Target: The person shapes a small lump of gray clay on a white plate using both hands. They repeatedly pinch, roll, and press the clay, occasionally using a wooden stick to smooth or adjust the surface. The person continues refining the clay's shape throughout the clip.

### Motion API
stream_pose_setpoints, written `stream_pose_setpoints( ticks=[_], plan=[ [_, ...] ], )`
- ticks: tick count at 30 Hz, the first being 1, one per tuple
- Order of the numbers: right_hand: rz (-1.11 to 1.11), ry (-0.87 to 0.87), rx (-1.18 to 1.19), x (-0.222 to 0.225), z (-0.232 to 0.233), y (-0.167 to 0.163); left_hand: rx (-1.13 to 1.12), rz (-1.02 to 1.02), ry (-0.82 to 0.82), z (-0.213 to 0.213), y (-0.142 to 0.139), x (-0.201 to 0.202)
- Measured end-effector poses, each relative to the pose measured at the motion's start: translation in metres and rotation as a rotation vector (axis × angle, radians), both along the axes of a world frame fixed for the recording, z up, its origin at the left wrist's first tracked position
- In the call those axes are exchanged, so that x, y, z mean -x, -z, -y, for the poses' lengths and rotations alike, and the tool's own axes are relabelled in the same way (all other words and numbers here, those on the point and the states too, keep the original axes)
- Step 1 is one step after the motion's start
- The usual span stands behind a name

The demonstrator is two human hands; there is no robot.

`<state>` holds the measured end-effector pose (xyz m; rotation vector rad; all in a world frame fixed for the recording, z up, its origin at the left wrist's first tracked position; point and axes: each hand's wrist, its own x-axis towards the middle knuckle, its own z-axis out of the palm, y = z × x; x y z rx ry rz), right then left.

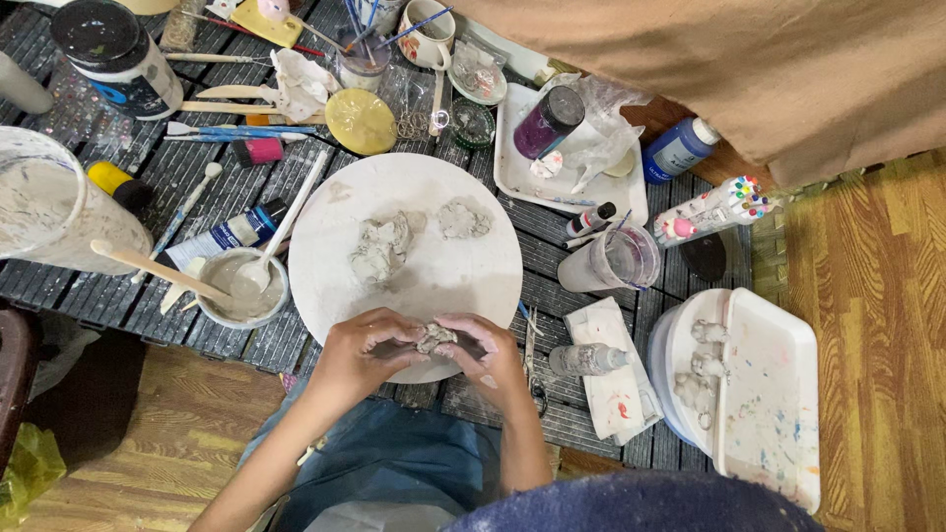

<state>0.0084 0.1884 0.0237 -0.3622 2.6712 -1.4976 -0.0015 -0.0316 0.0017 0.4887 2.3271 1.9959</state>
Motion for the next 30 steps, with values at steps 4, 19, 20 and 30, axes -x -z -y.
stream_pose_setpoints(
  ticks=[4,19,20,30],
  plan=[
    [-0.002,0.003,0.019,0.000,0.002,-0.004,-0.019,-0.007,-0.002,-0.001,0.000,0.000],
    [-0.049,0.307,0.327,0.066,-0.025,0.010,0.005,-0.076,-0.070,0.003,-0.027,0.000],
    [-0.123,0.304,0.283,0.081,-0.023,0.007,0.014,-0.079,-0.067,0.004,-0.026,-0.001],
    [-0.200,-0.030,-0.108,0.149,0.021,-0.018,-0.037,-0.134,-0.042,0.001,-0.006,-0.002]
  ],
)
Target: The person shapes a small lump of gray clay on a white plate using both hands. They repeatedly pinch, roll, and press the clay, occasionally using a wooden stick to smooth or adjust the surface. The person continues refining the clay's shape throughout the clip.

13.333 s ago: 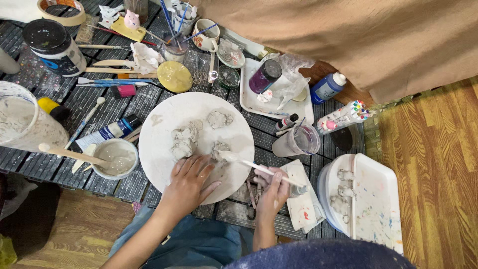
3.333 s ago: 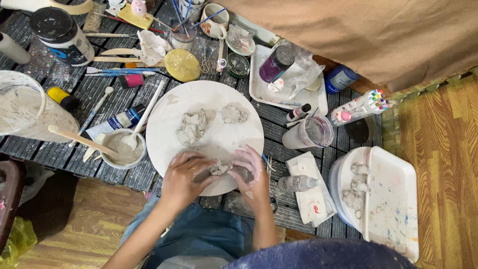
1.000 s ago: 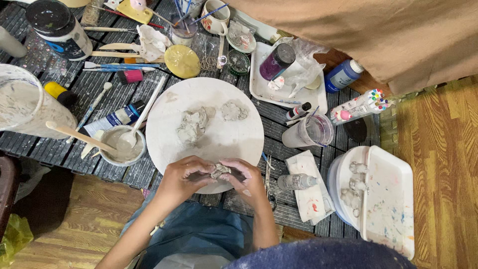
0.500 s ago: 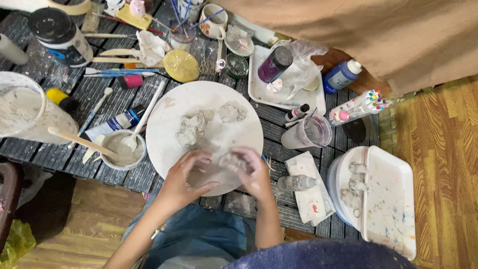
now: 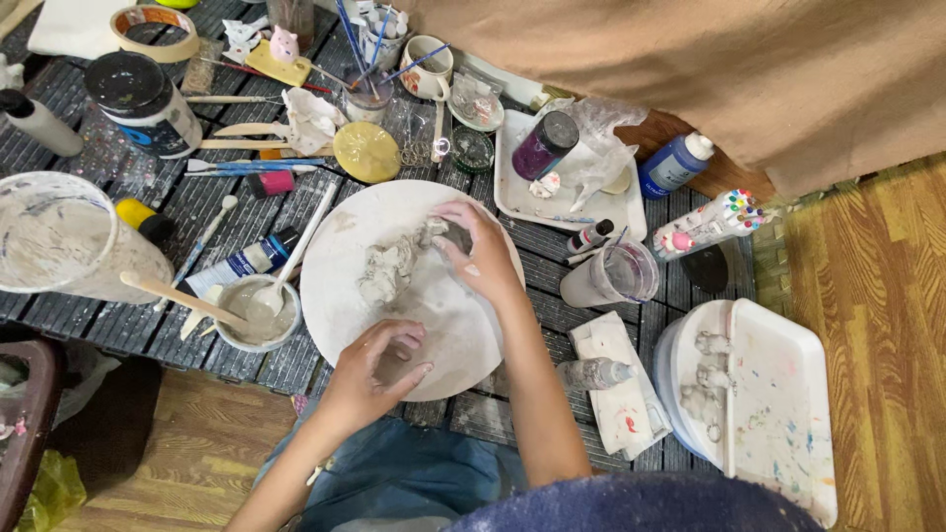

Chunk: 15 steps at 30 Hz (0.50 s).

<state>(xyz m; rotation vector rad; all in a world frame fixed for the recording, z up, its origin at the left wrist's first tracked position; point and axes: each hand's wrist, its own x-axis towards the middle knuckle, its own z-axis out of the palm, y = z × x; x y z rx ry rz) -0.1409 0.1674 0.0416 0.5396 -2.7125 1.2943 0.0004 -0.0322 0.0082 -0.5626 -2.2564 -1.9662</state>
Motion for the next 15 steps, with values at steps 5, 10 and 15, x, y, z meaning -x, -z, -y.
stream_pose_setpoints(
  ticks=[5,10,15],
  plan=[
    [-0.103,-0.098,0.079,0.004,-0.003,0.001,-0.094,0.119,-0.078,-0.003,0.015,-0.005],
    [-0.037,0.086,0.152,-0.001,0.004,-0.008,-0.144,0.070,-0.322,0.007,0.017,-0.007],
    [0.055,-0.123,-0.145,-0.026,0.025,-0.023,0.433,-0.250,-0.455,0.027,-0.005,0.024]
  ],
)
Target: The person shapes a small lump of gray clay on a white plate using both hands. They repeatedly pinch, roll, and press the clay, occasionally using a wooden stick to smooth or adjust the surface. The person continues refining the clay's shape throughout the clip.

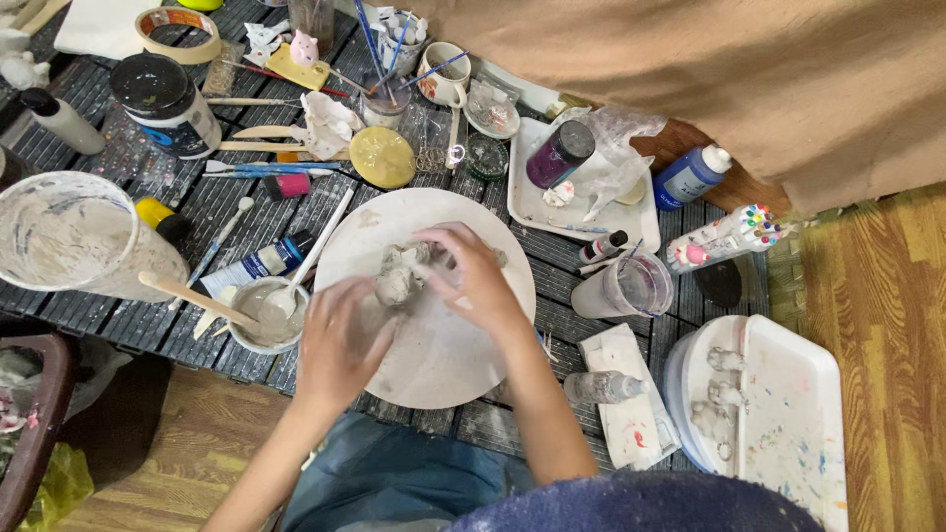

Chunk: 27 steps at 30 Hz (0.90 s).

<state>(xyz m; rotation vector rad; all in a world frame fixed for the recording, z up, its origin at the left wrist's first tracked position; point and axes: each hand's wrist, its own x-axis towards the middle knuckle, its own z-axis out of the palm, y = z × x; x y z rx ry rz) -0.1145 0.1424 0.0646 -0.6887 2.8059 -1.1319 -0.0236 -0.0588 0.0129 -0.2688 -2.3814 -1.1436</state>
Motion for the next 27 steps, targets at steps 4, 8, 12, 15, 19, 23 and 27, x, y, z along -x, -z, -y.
stream_pose_setpoints(
  ticks=[4,8,12,15,19,23,27],
  plan=[
    [-0.136,-0.020,-0.025,-0.003,0.014,0.000,0.008,0.073,0.100,-0.006,-0.017,0.024],
    [-0.294,0.013,-0.141,0.004,0.034,0.023,0.020,0.063,0.103,-0.025,-0.016,0.045],
    [-0.284,0.059,-0.189,0.014,0.039,0.044,0.029,0.030,0.090,-0.031,-0.004,0.059],
    [-0.314,0.018,-0.103,0.020,0.035,0.055,0.096,0.101,0.107,-0.028,0.002,0.063],
    [-0.383,0.084,-0.063,0.021,0.038,0.067,0.085,0.135,0.126,-0.025,0.003,0.066],
    [-0.522,0.174,0.196,0.024,0.019,0.061,0.090,0.127,0.103,-0.025,-0.001,0.068],
    [-0.262,0.234,0.779,0.021,-0.014,0.035,0.094,0.078,0.139,-0.019,-0.011,0.066]
  ],
)
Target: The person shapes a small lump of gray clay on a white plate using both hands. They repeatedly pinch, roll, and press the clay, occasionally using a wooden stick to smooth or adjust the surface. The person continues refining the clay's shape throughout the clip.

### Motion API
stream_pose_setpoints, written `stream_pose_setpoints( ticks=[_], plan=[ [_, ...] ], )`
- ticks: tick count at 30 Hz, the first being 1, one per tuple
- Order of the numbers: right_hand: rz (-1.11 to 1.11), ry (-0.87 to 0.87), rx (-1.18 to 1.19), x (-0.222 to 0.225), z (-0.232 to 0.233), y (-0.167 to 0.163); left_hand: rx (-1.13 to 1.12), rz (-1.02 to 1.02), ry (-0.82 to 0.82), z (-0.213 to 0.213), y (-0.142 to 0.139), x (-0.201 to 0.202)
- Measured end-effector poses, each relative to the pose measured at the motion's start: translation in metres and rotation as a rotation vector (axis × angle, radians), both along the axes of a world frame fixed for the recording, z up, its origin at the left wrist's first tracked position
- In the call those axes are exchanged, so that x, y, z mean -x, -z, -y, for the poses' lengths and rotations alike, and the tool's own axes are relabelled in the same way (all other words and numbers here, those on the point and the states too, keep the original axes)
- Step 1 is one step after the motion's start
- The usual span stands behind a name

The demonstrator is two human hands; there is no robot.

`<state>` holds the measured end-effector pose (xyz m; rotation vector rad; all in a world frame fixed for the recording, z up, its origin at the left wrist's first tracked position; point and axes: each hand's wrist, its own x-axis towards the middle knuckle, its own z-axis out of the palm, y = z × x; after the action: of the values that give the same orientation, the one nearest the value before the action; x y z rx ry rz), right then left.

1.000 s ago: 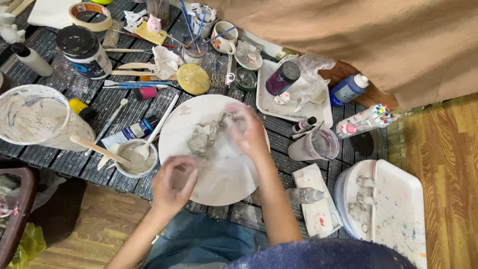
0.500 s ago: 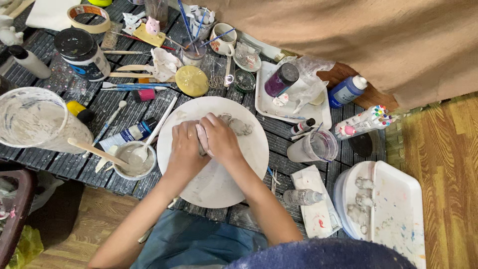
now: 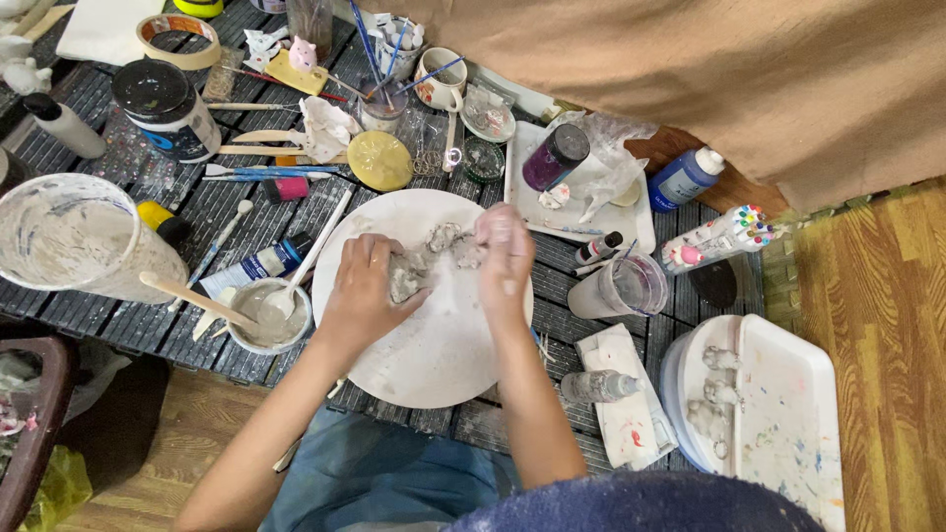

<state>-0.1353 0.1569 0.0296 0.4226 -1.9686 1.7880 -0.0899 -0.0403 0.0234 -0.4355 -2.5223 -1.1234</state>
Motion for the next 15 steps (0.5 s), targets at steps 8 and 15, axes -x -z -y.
stream_pose_setpoints(
  ticks=[8,15],
  plan=[
    [0.580,-0.200,0.824,-0.054,-0.011,-0.019,-0.048,-0.076,-0.131,0.012,-0.028,-0.042],
    [0.618,-0.446,1.028,-0.058,-0.006,0.015,-0.219,-0.004,-0.011,-0.015,-0.014,-0.087]
  ],
)
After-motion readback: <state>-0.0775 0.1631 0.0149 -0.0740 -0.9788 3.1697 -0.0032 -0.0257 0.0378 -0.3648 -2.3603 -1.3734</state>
